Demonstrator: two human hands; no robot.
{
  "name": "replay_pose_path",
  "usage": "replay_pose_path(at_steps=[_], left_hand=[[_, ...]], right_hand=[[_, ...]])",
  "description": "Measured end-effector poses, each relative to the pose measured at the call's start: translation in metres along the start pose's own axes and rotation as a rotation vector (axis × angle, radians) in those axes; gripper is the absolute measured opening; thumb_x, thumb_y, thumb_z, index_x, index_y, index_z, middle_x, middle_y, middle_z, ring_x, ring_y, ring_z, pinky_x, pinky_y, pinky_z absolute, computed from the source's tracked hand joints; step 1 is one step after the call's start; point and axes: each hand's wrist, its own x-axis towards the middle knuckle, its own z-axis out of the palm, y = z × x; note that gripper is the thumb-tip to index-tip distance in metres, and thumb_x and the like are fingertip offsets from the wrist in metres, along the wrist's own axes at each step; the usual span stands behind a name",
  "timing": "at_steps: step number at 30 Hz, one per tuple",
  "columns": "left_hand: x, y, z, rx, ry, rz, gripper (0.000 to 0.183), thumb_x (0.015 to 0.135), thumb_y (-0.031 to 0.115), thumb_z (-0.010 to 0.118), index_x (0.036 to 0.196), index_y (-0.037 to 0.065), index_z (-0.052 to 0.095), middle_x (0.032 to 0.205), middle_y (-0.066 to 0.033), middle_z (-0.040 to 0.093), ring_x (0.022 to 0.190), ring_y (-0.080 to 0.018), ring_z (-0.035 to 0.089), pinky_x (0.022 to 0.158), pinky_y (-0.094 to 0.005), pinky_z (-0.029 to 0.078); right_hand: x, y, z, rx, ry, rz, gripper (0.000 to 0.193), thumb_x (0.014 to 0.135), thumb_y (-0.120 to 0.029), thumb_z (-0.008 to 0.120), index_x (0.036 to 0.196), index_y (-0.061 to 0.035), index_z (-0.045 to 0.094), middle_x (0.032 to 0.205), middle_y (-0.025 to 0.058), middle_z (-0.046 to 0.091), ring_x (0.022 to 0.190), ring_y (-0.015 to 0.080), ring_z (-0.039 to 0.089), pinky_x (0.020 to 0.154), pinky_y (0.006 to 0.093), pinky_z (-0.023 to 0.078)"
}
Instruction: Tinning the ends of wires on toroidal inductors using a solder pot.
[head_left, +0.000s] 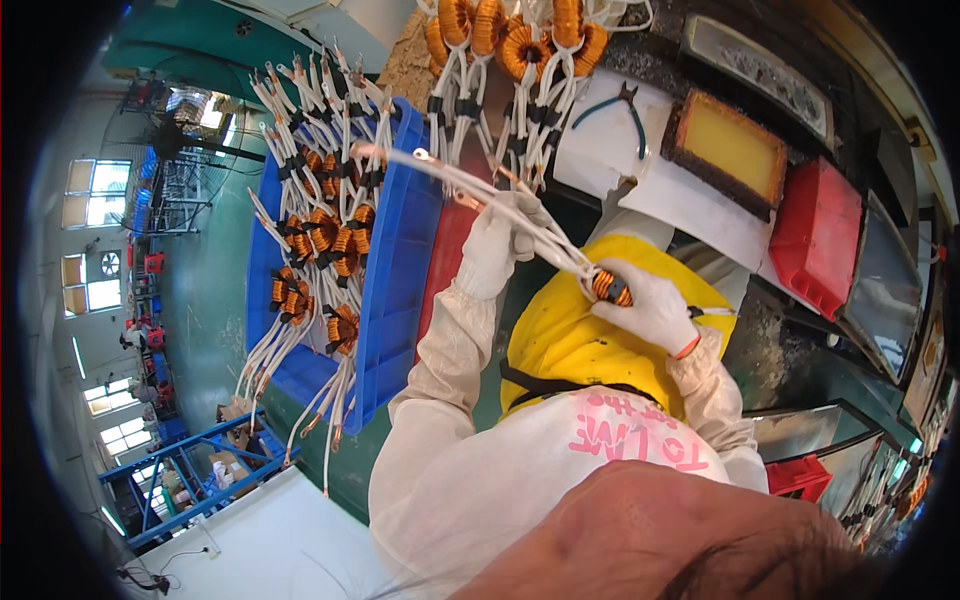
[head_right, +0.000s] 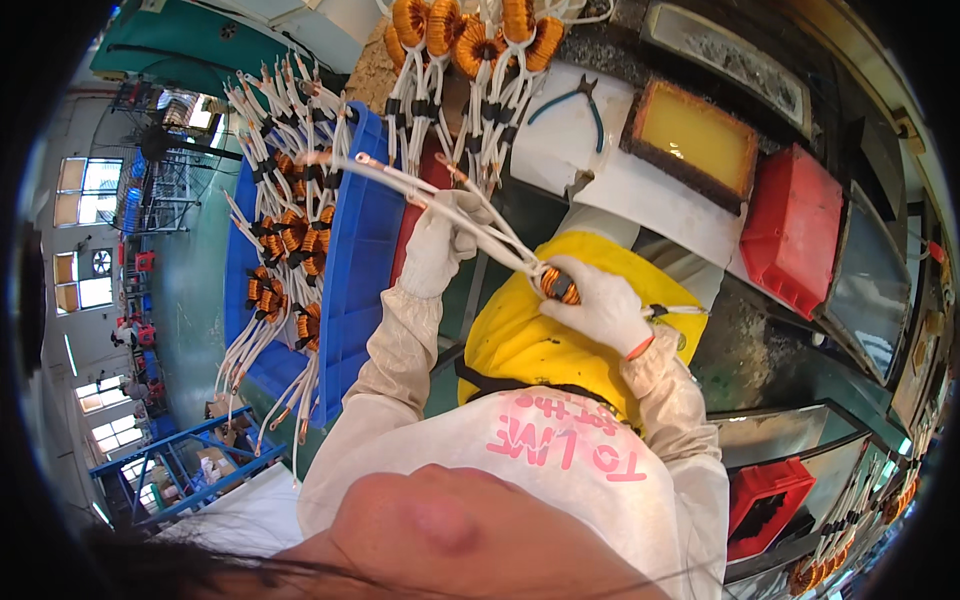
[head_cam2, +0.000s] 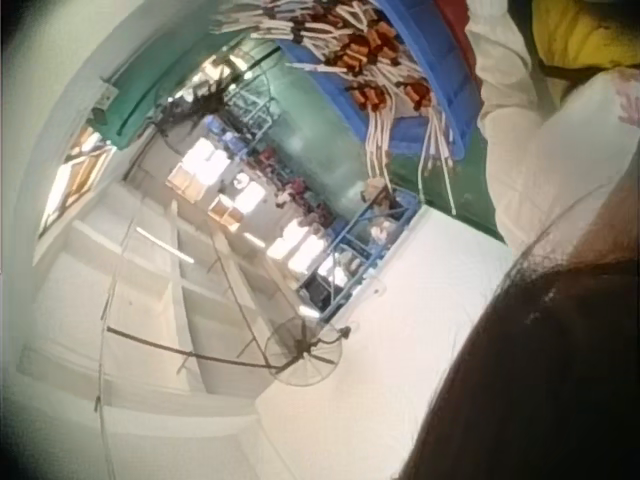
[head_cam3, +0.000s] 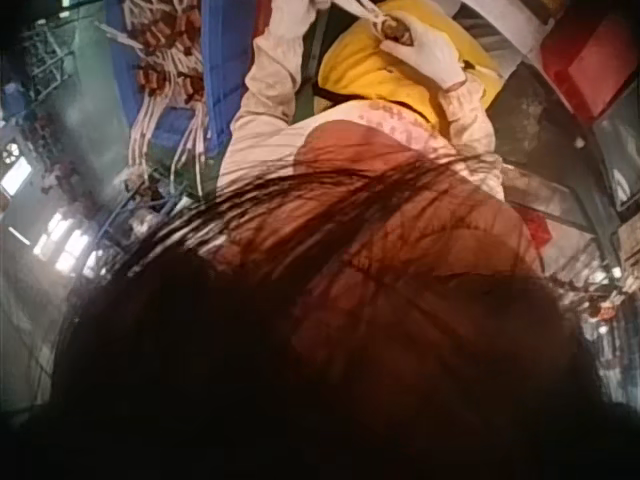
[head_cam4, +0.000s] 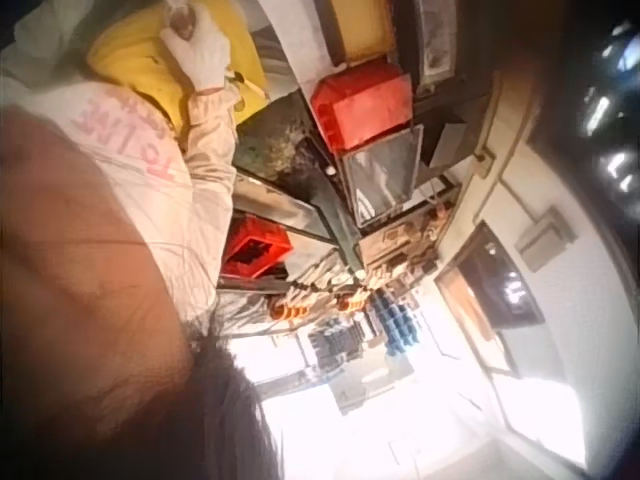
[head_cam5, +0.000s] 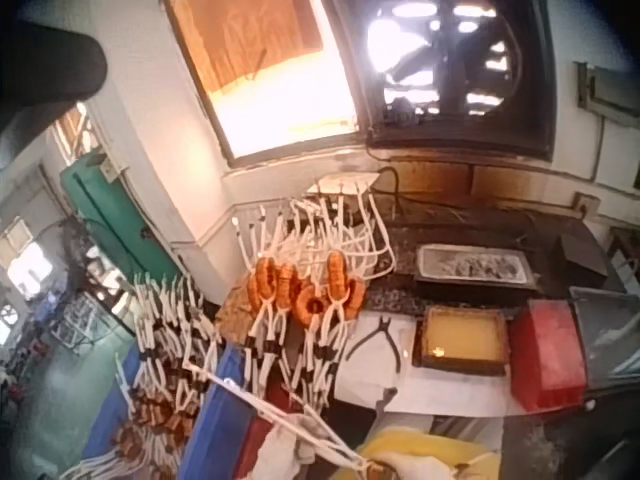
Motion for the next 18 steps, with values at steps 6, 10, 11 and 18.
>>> replay_pose_path(at_steps=[6,10,11,18], left_hand=[[-0.048,-0.039,-0.025,-0.134,0.068,-0.246,0.039,0.105,0.043,0.04,0.098,0.008,0.056,0.079,-0.0035,0.058,0.049,-0.0049,0.031,0.043,-0.0216,0.023],[-0.087,-0.062,-0.012,-0.105,-0.06,-0.429,0.036,0.105,0.04,0.04,0.102,0.008,0.055,0.083,-0.003,0.059,0.051,-0.0046,0.032,0.045,-0.0209,0.025],[-0.092,-0.066,-0.001,-0.106,-0.058,-0.457,0.038,0.105,0.043,0.042,0.1,0.008,0.056,0.081,-0.0023,0.057,0.052,-0.0046,0.031,0.047,-0.0206,0.024],[-0.07,-0.059,-0.024,-0.222,0.208,-0.436,0.041,0.104,0.043,0.044,0.099,0.006,0.06,0.081,-0.005,0.059,0.054,-0.0068,0.036,0.047,-0.0194,0.029]], right_hand=[[0.008,0.007,-0.002,-0.047,-0.039,0.074,0.053,0.078,-0.042,0.073,0.124,-0.0195,0.058,0.1,0.0157,0.07,0.091,0.0376,0.067,0.078,0.0438,0.054],[0.008,0.006,0.0,-0.064,-0.065,0.104,0.056,0.076,-0.039,0.075,0.125,-0.0183,0.058,0.101,0.0166,0.069,0.091,0.0384,0.066,0.078,0.0437,0.053],[0.008,0.005,0.001,-0.077,-0.067,0.094,0.056,0.076,-0.039,0.075,0.125,-0.0182,0.058,0.101,0.0168,0.069,0.091,0.0386,0.066,0.078,0.0439,0.053],[0.005,0.001,0.004,-0.098,-0.042,0.134,0.055,0.076,-0.04,0.075,0.124,-0.0181,0.059,0.101,0.0162,0.069,0.091,0.0381,0.066,0.078,0.0436,0.053]])
